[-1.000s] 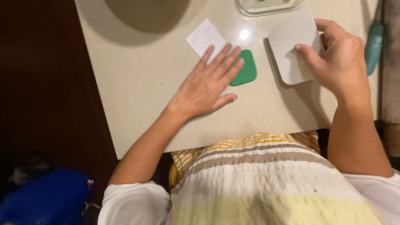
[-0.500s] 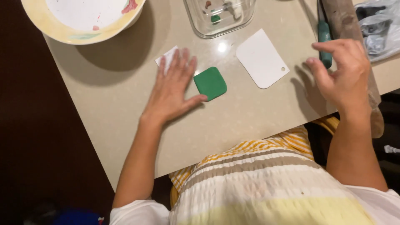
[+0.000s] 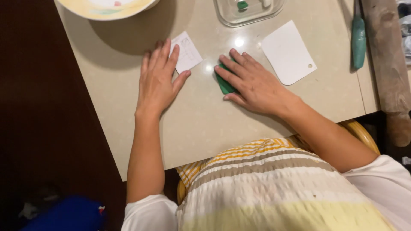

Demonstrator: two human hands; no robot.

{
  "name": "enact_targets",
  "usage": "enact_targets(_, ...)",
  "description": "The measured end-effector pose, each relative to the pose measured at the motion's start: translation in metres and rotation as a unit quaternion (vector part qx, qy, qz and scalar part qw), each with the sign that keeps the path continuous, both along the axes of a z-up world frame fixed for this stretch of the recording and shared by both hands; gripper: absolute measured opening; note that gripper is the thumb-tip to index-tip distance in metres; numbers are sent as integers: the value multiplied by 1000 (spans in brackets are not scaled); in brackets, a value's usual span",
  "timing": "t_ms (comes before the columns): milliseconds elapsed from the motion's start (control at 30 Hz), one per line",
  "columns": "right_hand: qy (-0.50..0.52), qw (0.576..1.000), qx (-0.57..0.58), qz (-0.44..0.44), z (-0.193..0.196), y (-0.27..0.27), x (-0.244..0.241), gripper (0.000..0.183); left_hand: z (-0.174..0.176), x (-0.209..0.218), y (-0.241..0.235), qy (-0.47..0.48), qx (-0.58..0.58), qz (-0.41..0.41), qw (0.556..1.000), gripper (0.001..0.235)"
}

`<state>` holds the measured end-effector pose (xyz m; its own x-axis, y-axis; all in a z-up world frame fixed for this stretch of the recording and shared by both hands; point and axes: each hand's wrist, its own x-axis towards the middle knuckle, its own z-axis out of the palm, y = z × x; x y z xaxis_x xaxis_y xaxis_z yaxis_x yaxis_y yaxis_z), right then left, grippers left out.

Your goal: Shaping and trimming green and black fondant pieces at a decorating station.

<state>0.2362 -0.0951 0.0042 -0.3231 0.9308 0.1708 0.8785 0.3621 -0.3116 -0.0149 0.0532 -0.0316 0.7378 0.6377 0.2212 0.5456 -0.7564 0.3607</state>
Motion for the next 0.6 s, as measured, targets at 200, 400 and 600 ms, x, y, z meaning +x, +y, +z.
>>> enact_targets(200,-119,973,174,92,-3,10,14,34,-8,-10,11,-51,64,10,997,52)
enact_targets(400,-4,976,186,112,2,28,42,19,-5,-13,7,-66,107,17,992,45)
enact_targets(600,497,816,-253,-150,-3,25,63,27,-7,-18,7,-85,77,38,993,47)
